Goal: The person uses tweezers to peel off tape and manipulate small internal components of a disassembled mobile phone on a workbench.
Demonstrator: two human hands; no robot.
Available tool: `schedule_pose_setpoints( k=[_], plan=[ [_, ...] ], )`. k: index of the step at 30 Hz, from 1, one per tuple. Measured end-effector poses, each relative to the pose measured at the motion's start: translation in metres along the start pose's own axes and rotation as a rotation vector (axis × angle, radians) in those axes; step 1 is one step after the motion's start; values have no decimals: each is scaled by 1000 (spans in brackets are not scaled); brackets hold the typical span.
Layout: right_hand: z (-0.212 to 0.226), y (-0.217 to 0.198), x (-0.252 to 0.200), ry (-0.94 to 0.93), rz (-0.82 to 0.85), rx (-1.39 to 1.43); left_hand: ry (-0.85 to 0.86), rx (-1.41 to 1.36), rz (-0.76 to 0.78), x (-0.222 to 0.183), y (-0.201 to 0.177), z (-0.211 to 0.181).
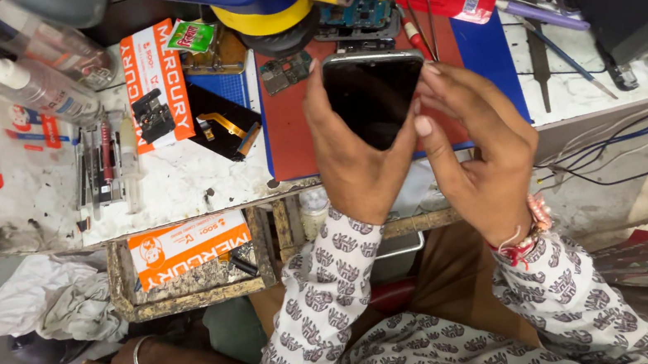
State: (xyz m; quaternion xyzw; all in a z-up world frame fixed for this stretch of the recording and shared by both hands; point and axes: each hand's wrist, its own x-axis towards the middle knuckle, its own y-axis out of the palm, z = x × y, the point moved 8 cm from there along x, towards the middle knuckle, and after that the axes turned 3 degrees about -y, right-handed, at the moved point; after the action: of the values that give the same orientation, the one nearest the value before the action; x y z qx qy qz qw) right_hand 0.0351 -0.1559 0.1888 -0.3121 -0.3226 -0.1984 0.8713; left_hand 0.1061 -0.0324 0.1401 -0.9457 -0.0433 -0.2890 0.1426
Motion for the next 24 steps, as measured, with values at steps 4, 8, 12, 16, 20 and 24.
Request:
schedule_pose_setpoints(
  k=[4,8,12,16,20,24],
  plan=[
    [10,-2,4,-73,-1,-156,82,94,-58,-2,-3,-4],
    [14,-2,6,-77,11,-141,27,-86,-47,-6,1,7],
    [24,-2,8,-125,-1,-230,79,-200,-44,-7,7,8],
    [38,-3,15,-194,-21,-362,167,-114,-81,-4,5,0],
    [50,0,21,-246,8,-446,239,-29,-84,-4,-3,-9],
    [57,1,26,-264,26,-448,248,29,-80,-4,-10,-15]
  ],
)
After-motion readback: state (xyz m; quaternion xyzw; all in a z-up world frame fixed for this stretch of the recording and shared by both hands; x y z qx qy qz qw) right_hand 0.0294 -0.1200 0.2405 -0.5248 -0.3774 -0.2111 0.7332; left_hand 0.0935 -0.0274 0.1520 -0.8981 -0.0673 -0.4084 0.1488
